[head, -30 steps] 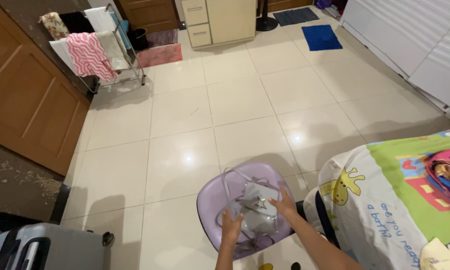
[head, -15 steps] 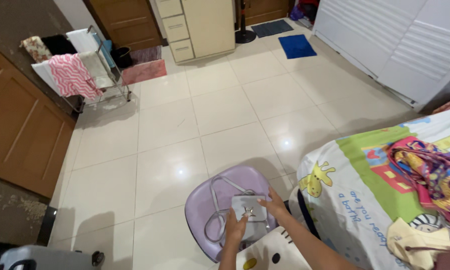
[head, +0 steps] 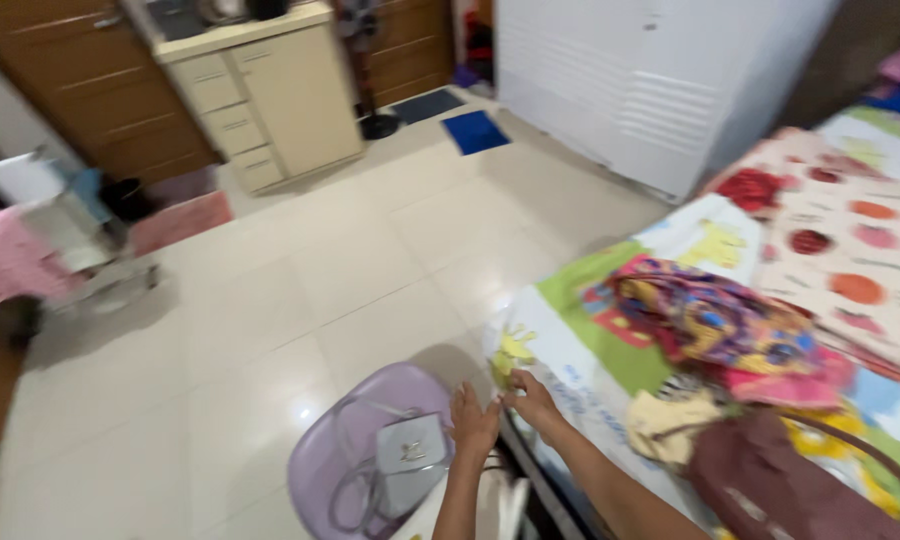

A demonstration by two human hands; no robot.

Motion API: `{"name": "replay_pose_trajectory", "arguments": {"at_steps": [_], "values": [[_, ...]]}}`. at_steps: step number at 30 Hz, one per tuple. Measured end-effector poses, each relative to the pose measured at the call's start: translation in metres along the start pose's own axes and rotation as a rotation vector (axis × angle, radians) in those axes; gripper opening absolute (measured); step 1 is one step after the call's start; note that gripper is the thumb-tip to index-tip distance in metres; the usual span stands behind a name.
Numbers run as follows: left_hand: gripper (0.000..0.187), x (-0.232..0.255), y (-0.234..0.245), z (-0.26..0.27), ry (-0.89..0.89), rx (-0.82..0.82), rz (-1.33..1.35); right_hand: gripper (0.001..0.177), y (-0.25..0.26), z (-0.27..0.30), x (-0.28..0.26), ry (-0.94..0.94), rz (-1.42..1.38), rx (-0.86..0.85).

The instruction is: The person organizes several handbags by moving them between a dresser top, a cabinet shelf, and a purple chair, while also grouping smaller pouches and accessories on the bed.

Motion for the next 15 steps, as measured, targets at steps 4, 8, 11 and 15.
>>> {"name": "replay_pose_trajectory", "arguments": {"at_steps": [4,8,11,15], "values": [[0.093,0.074,-0.058,0.033,-0.144,-0.071,-0.014,0.072,0.098,0.016,0.013,0.023,-0.022,0.113],[0.093,0.131,-0.131,0.078,-0.238,-0.201,-0.085,0.065,0.202,0.022,0.044,0.188,0.057,0.342],[0.092,0.165,-0.187,0.111,-0.290,-0.278,-0.117,0.061,0.280,0.036,0.066,0.336,0.157,0.507],[0.090,0.189,-0.253,0.149,-0.440,-0.333,-0.126,0.066,0.365,0.072,0.114,0.205,0.174,0.613]]}}
Point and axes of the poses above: each hand's wrist, its own z-axis away from the middle knuckle, its own y-axis out of the back of the hand, x = y × z, the point moved 6 cm from there along -z, towards the middle knuckle, and after that the axes turned 8 degrees about x, right-handed, at the moved point
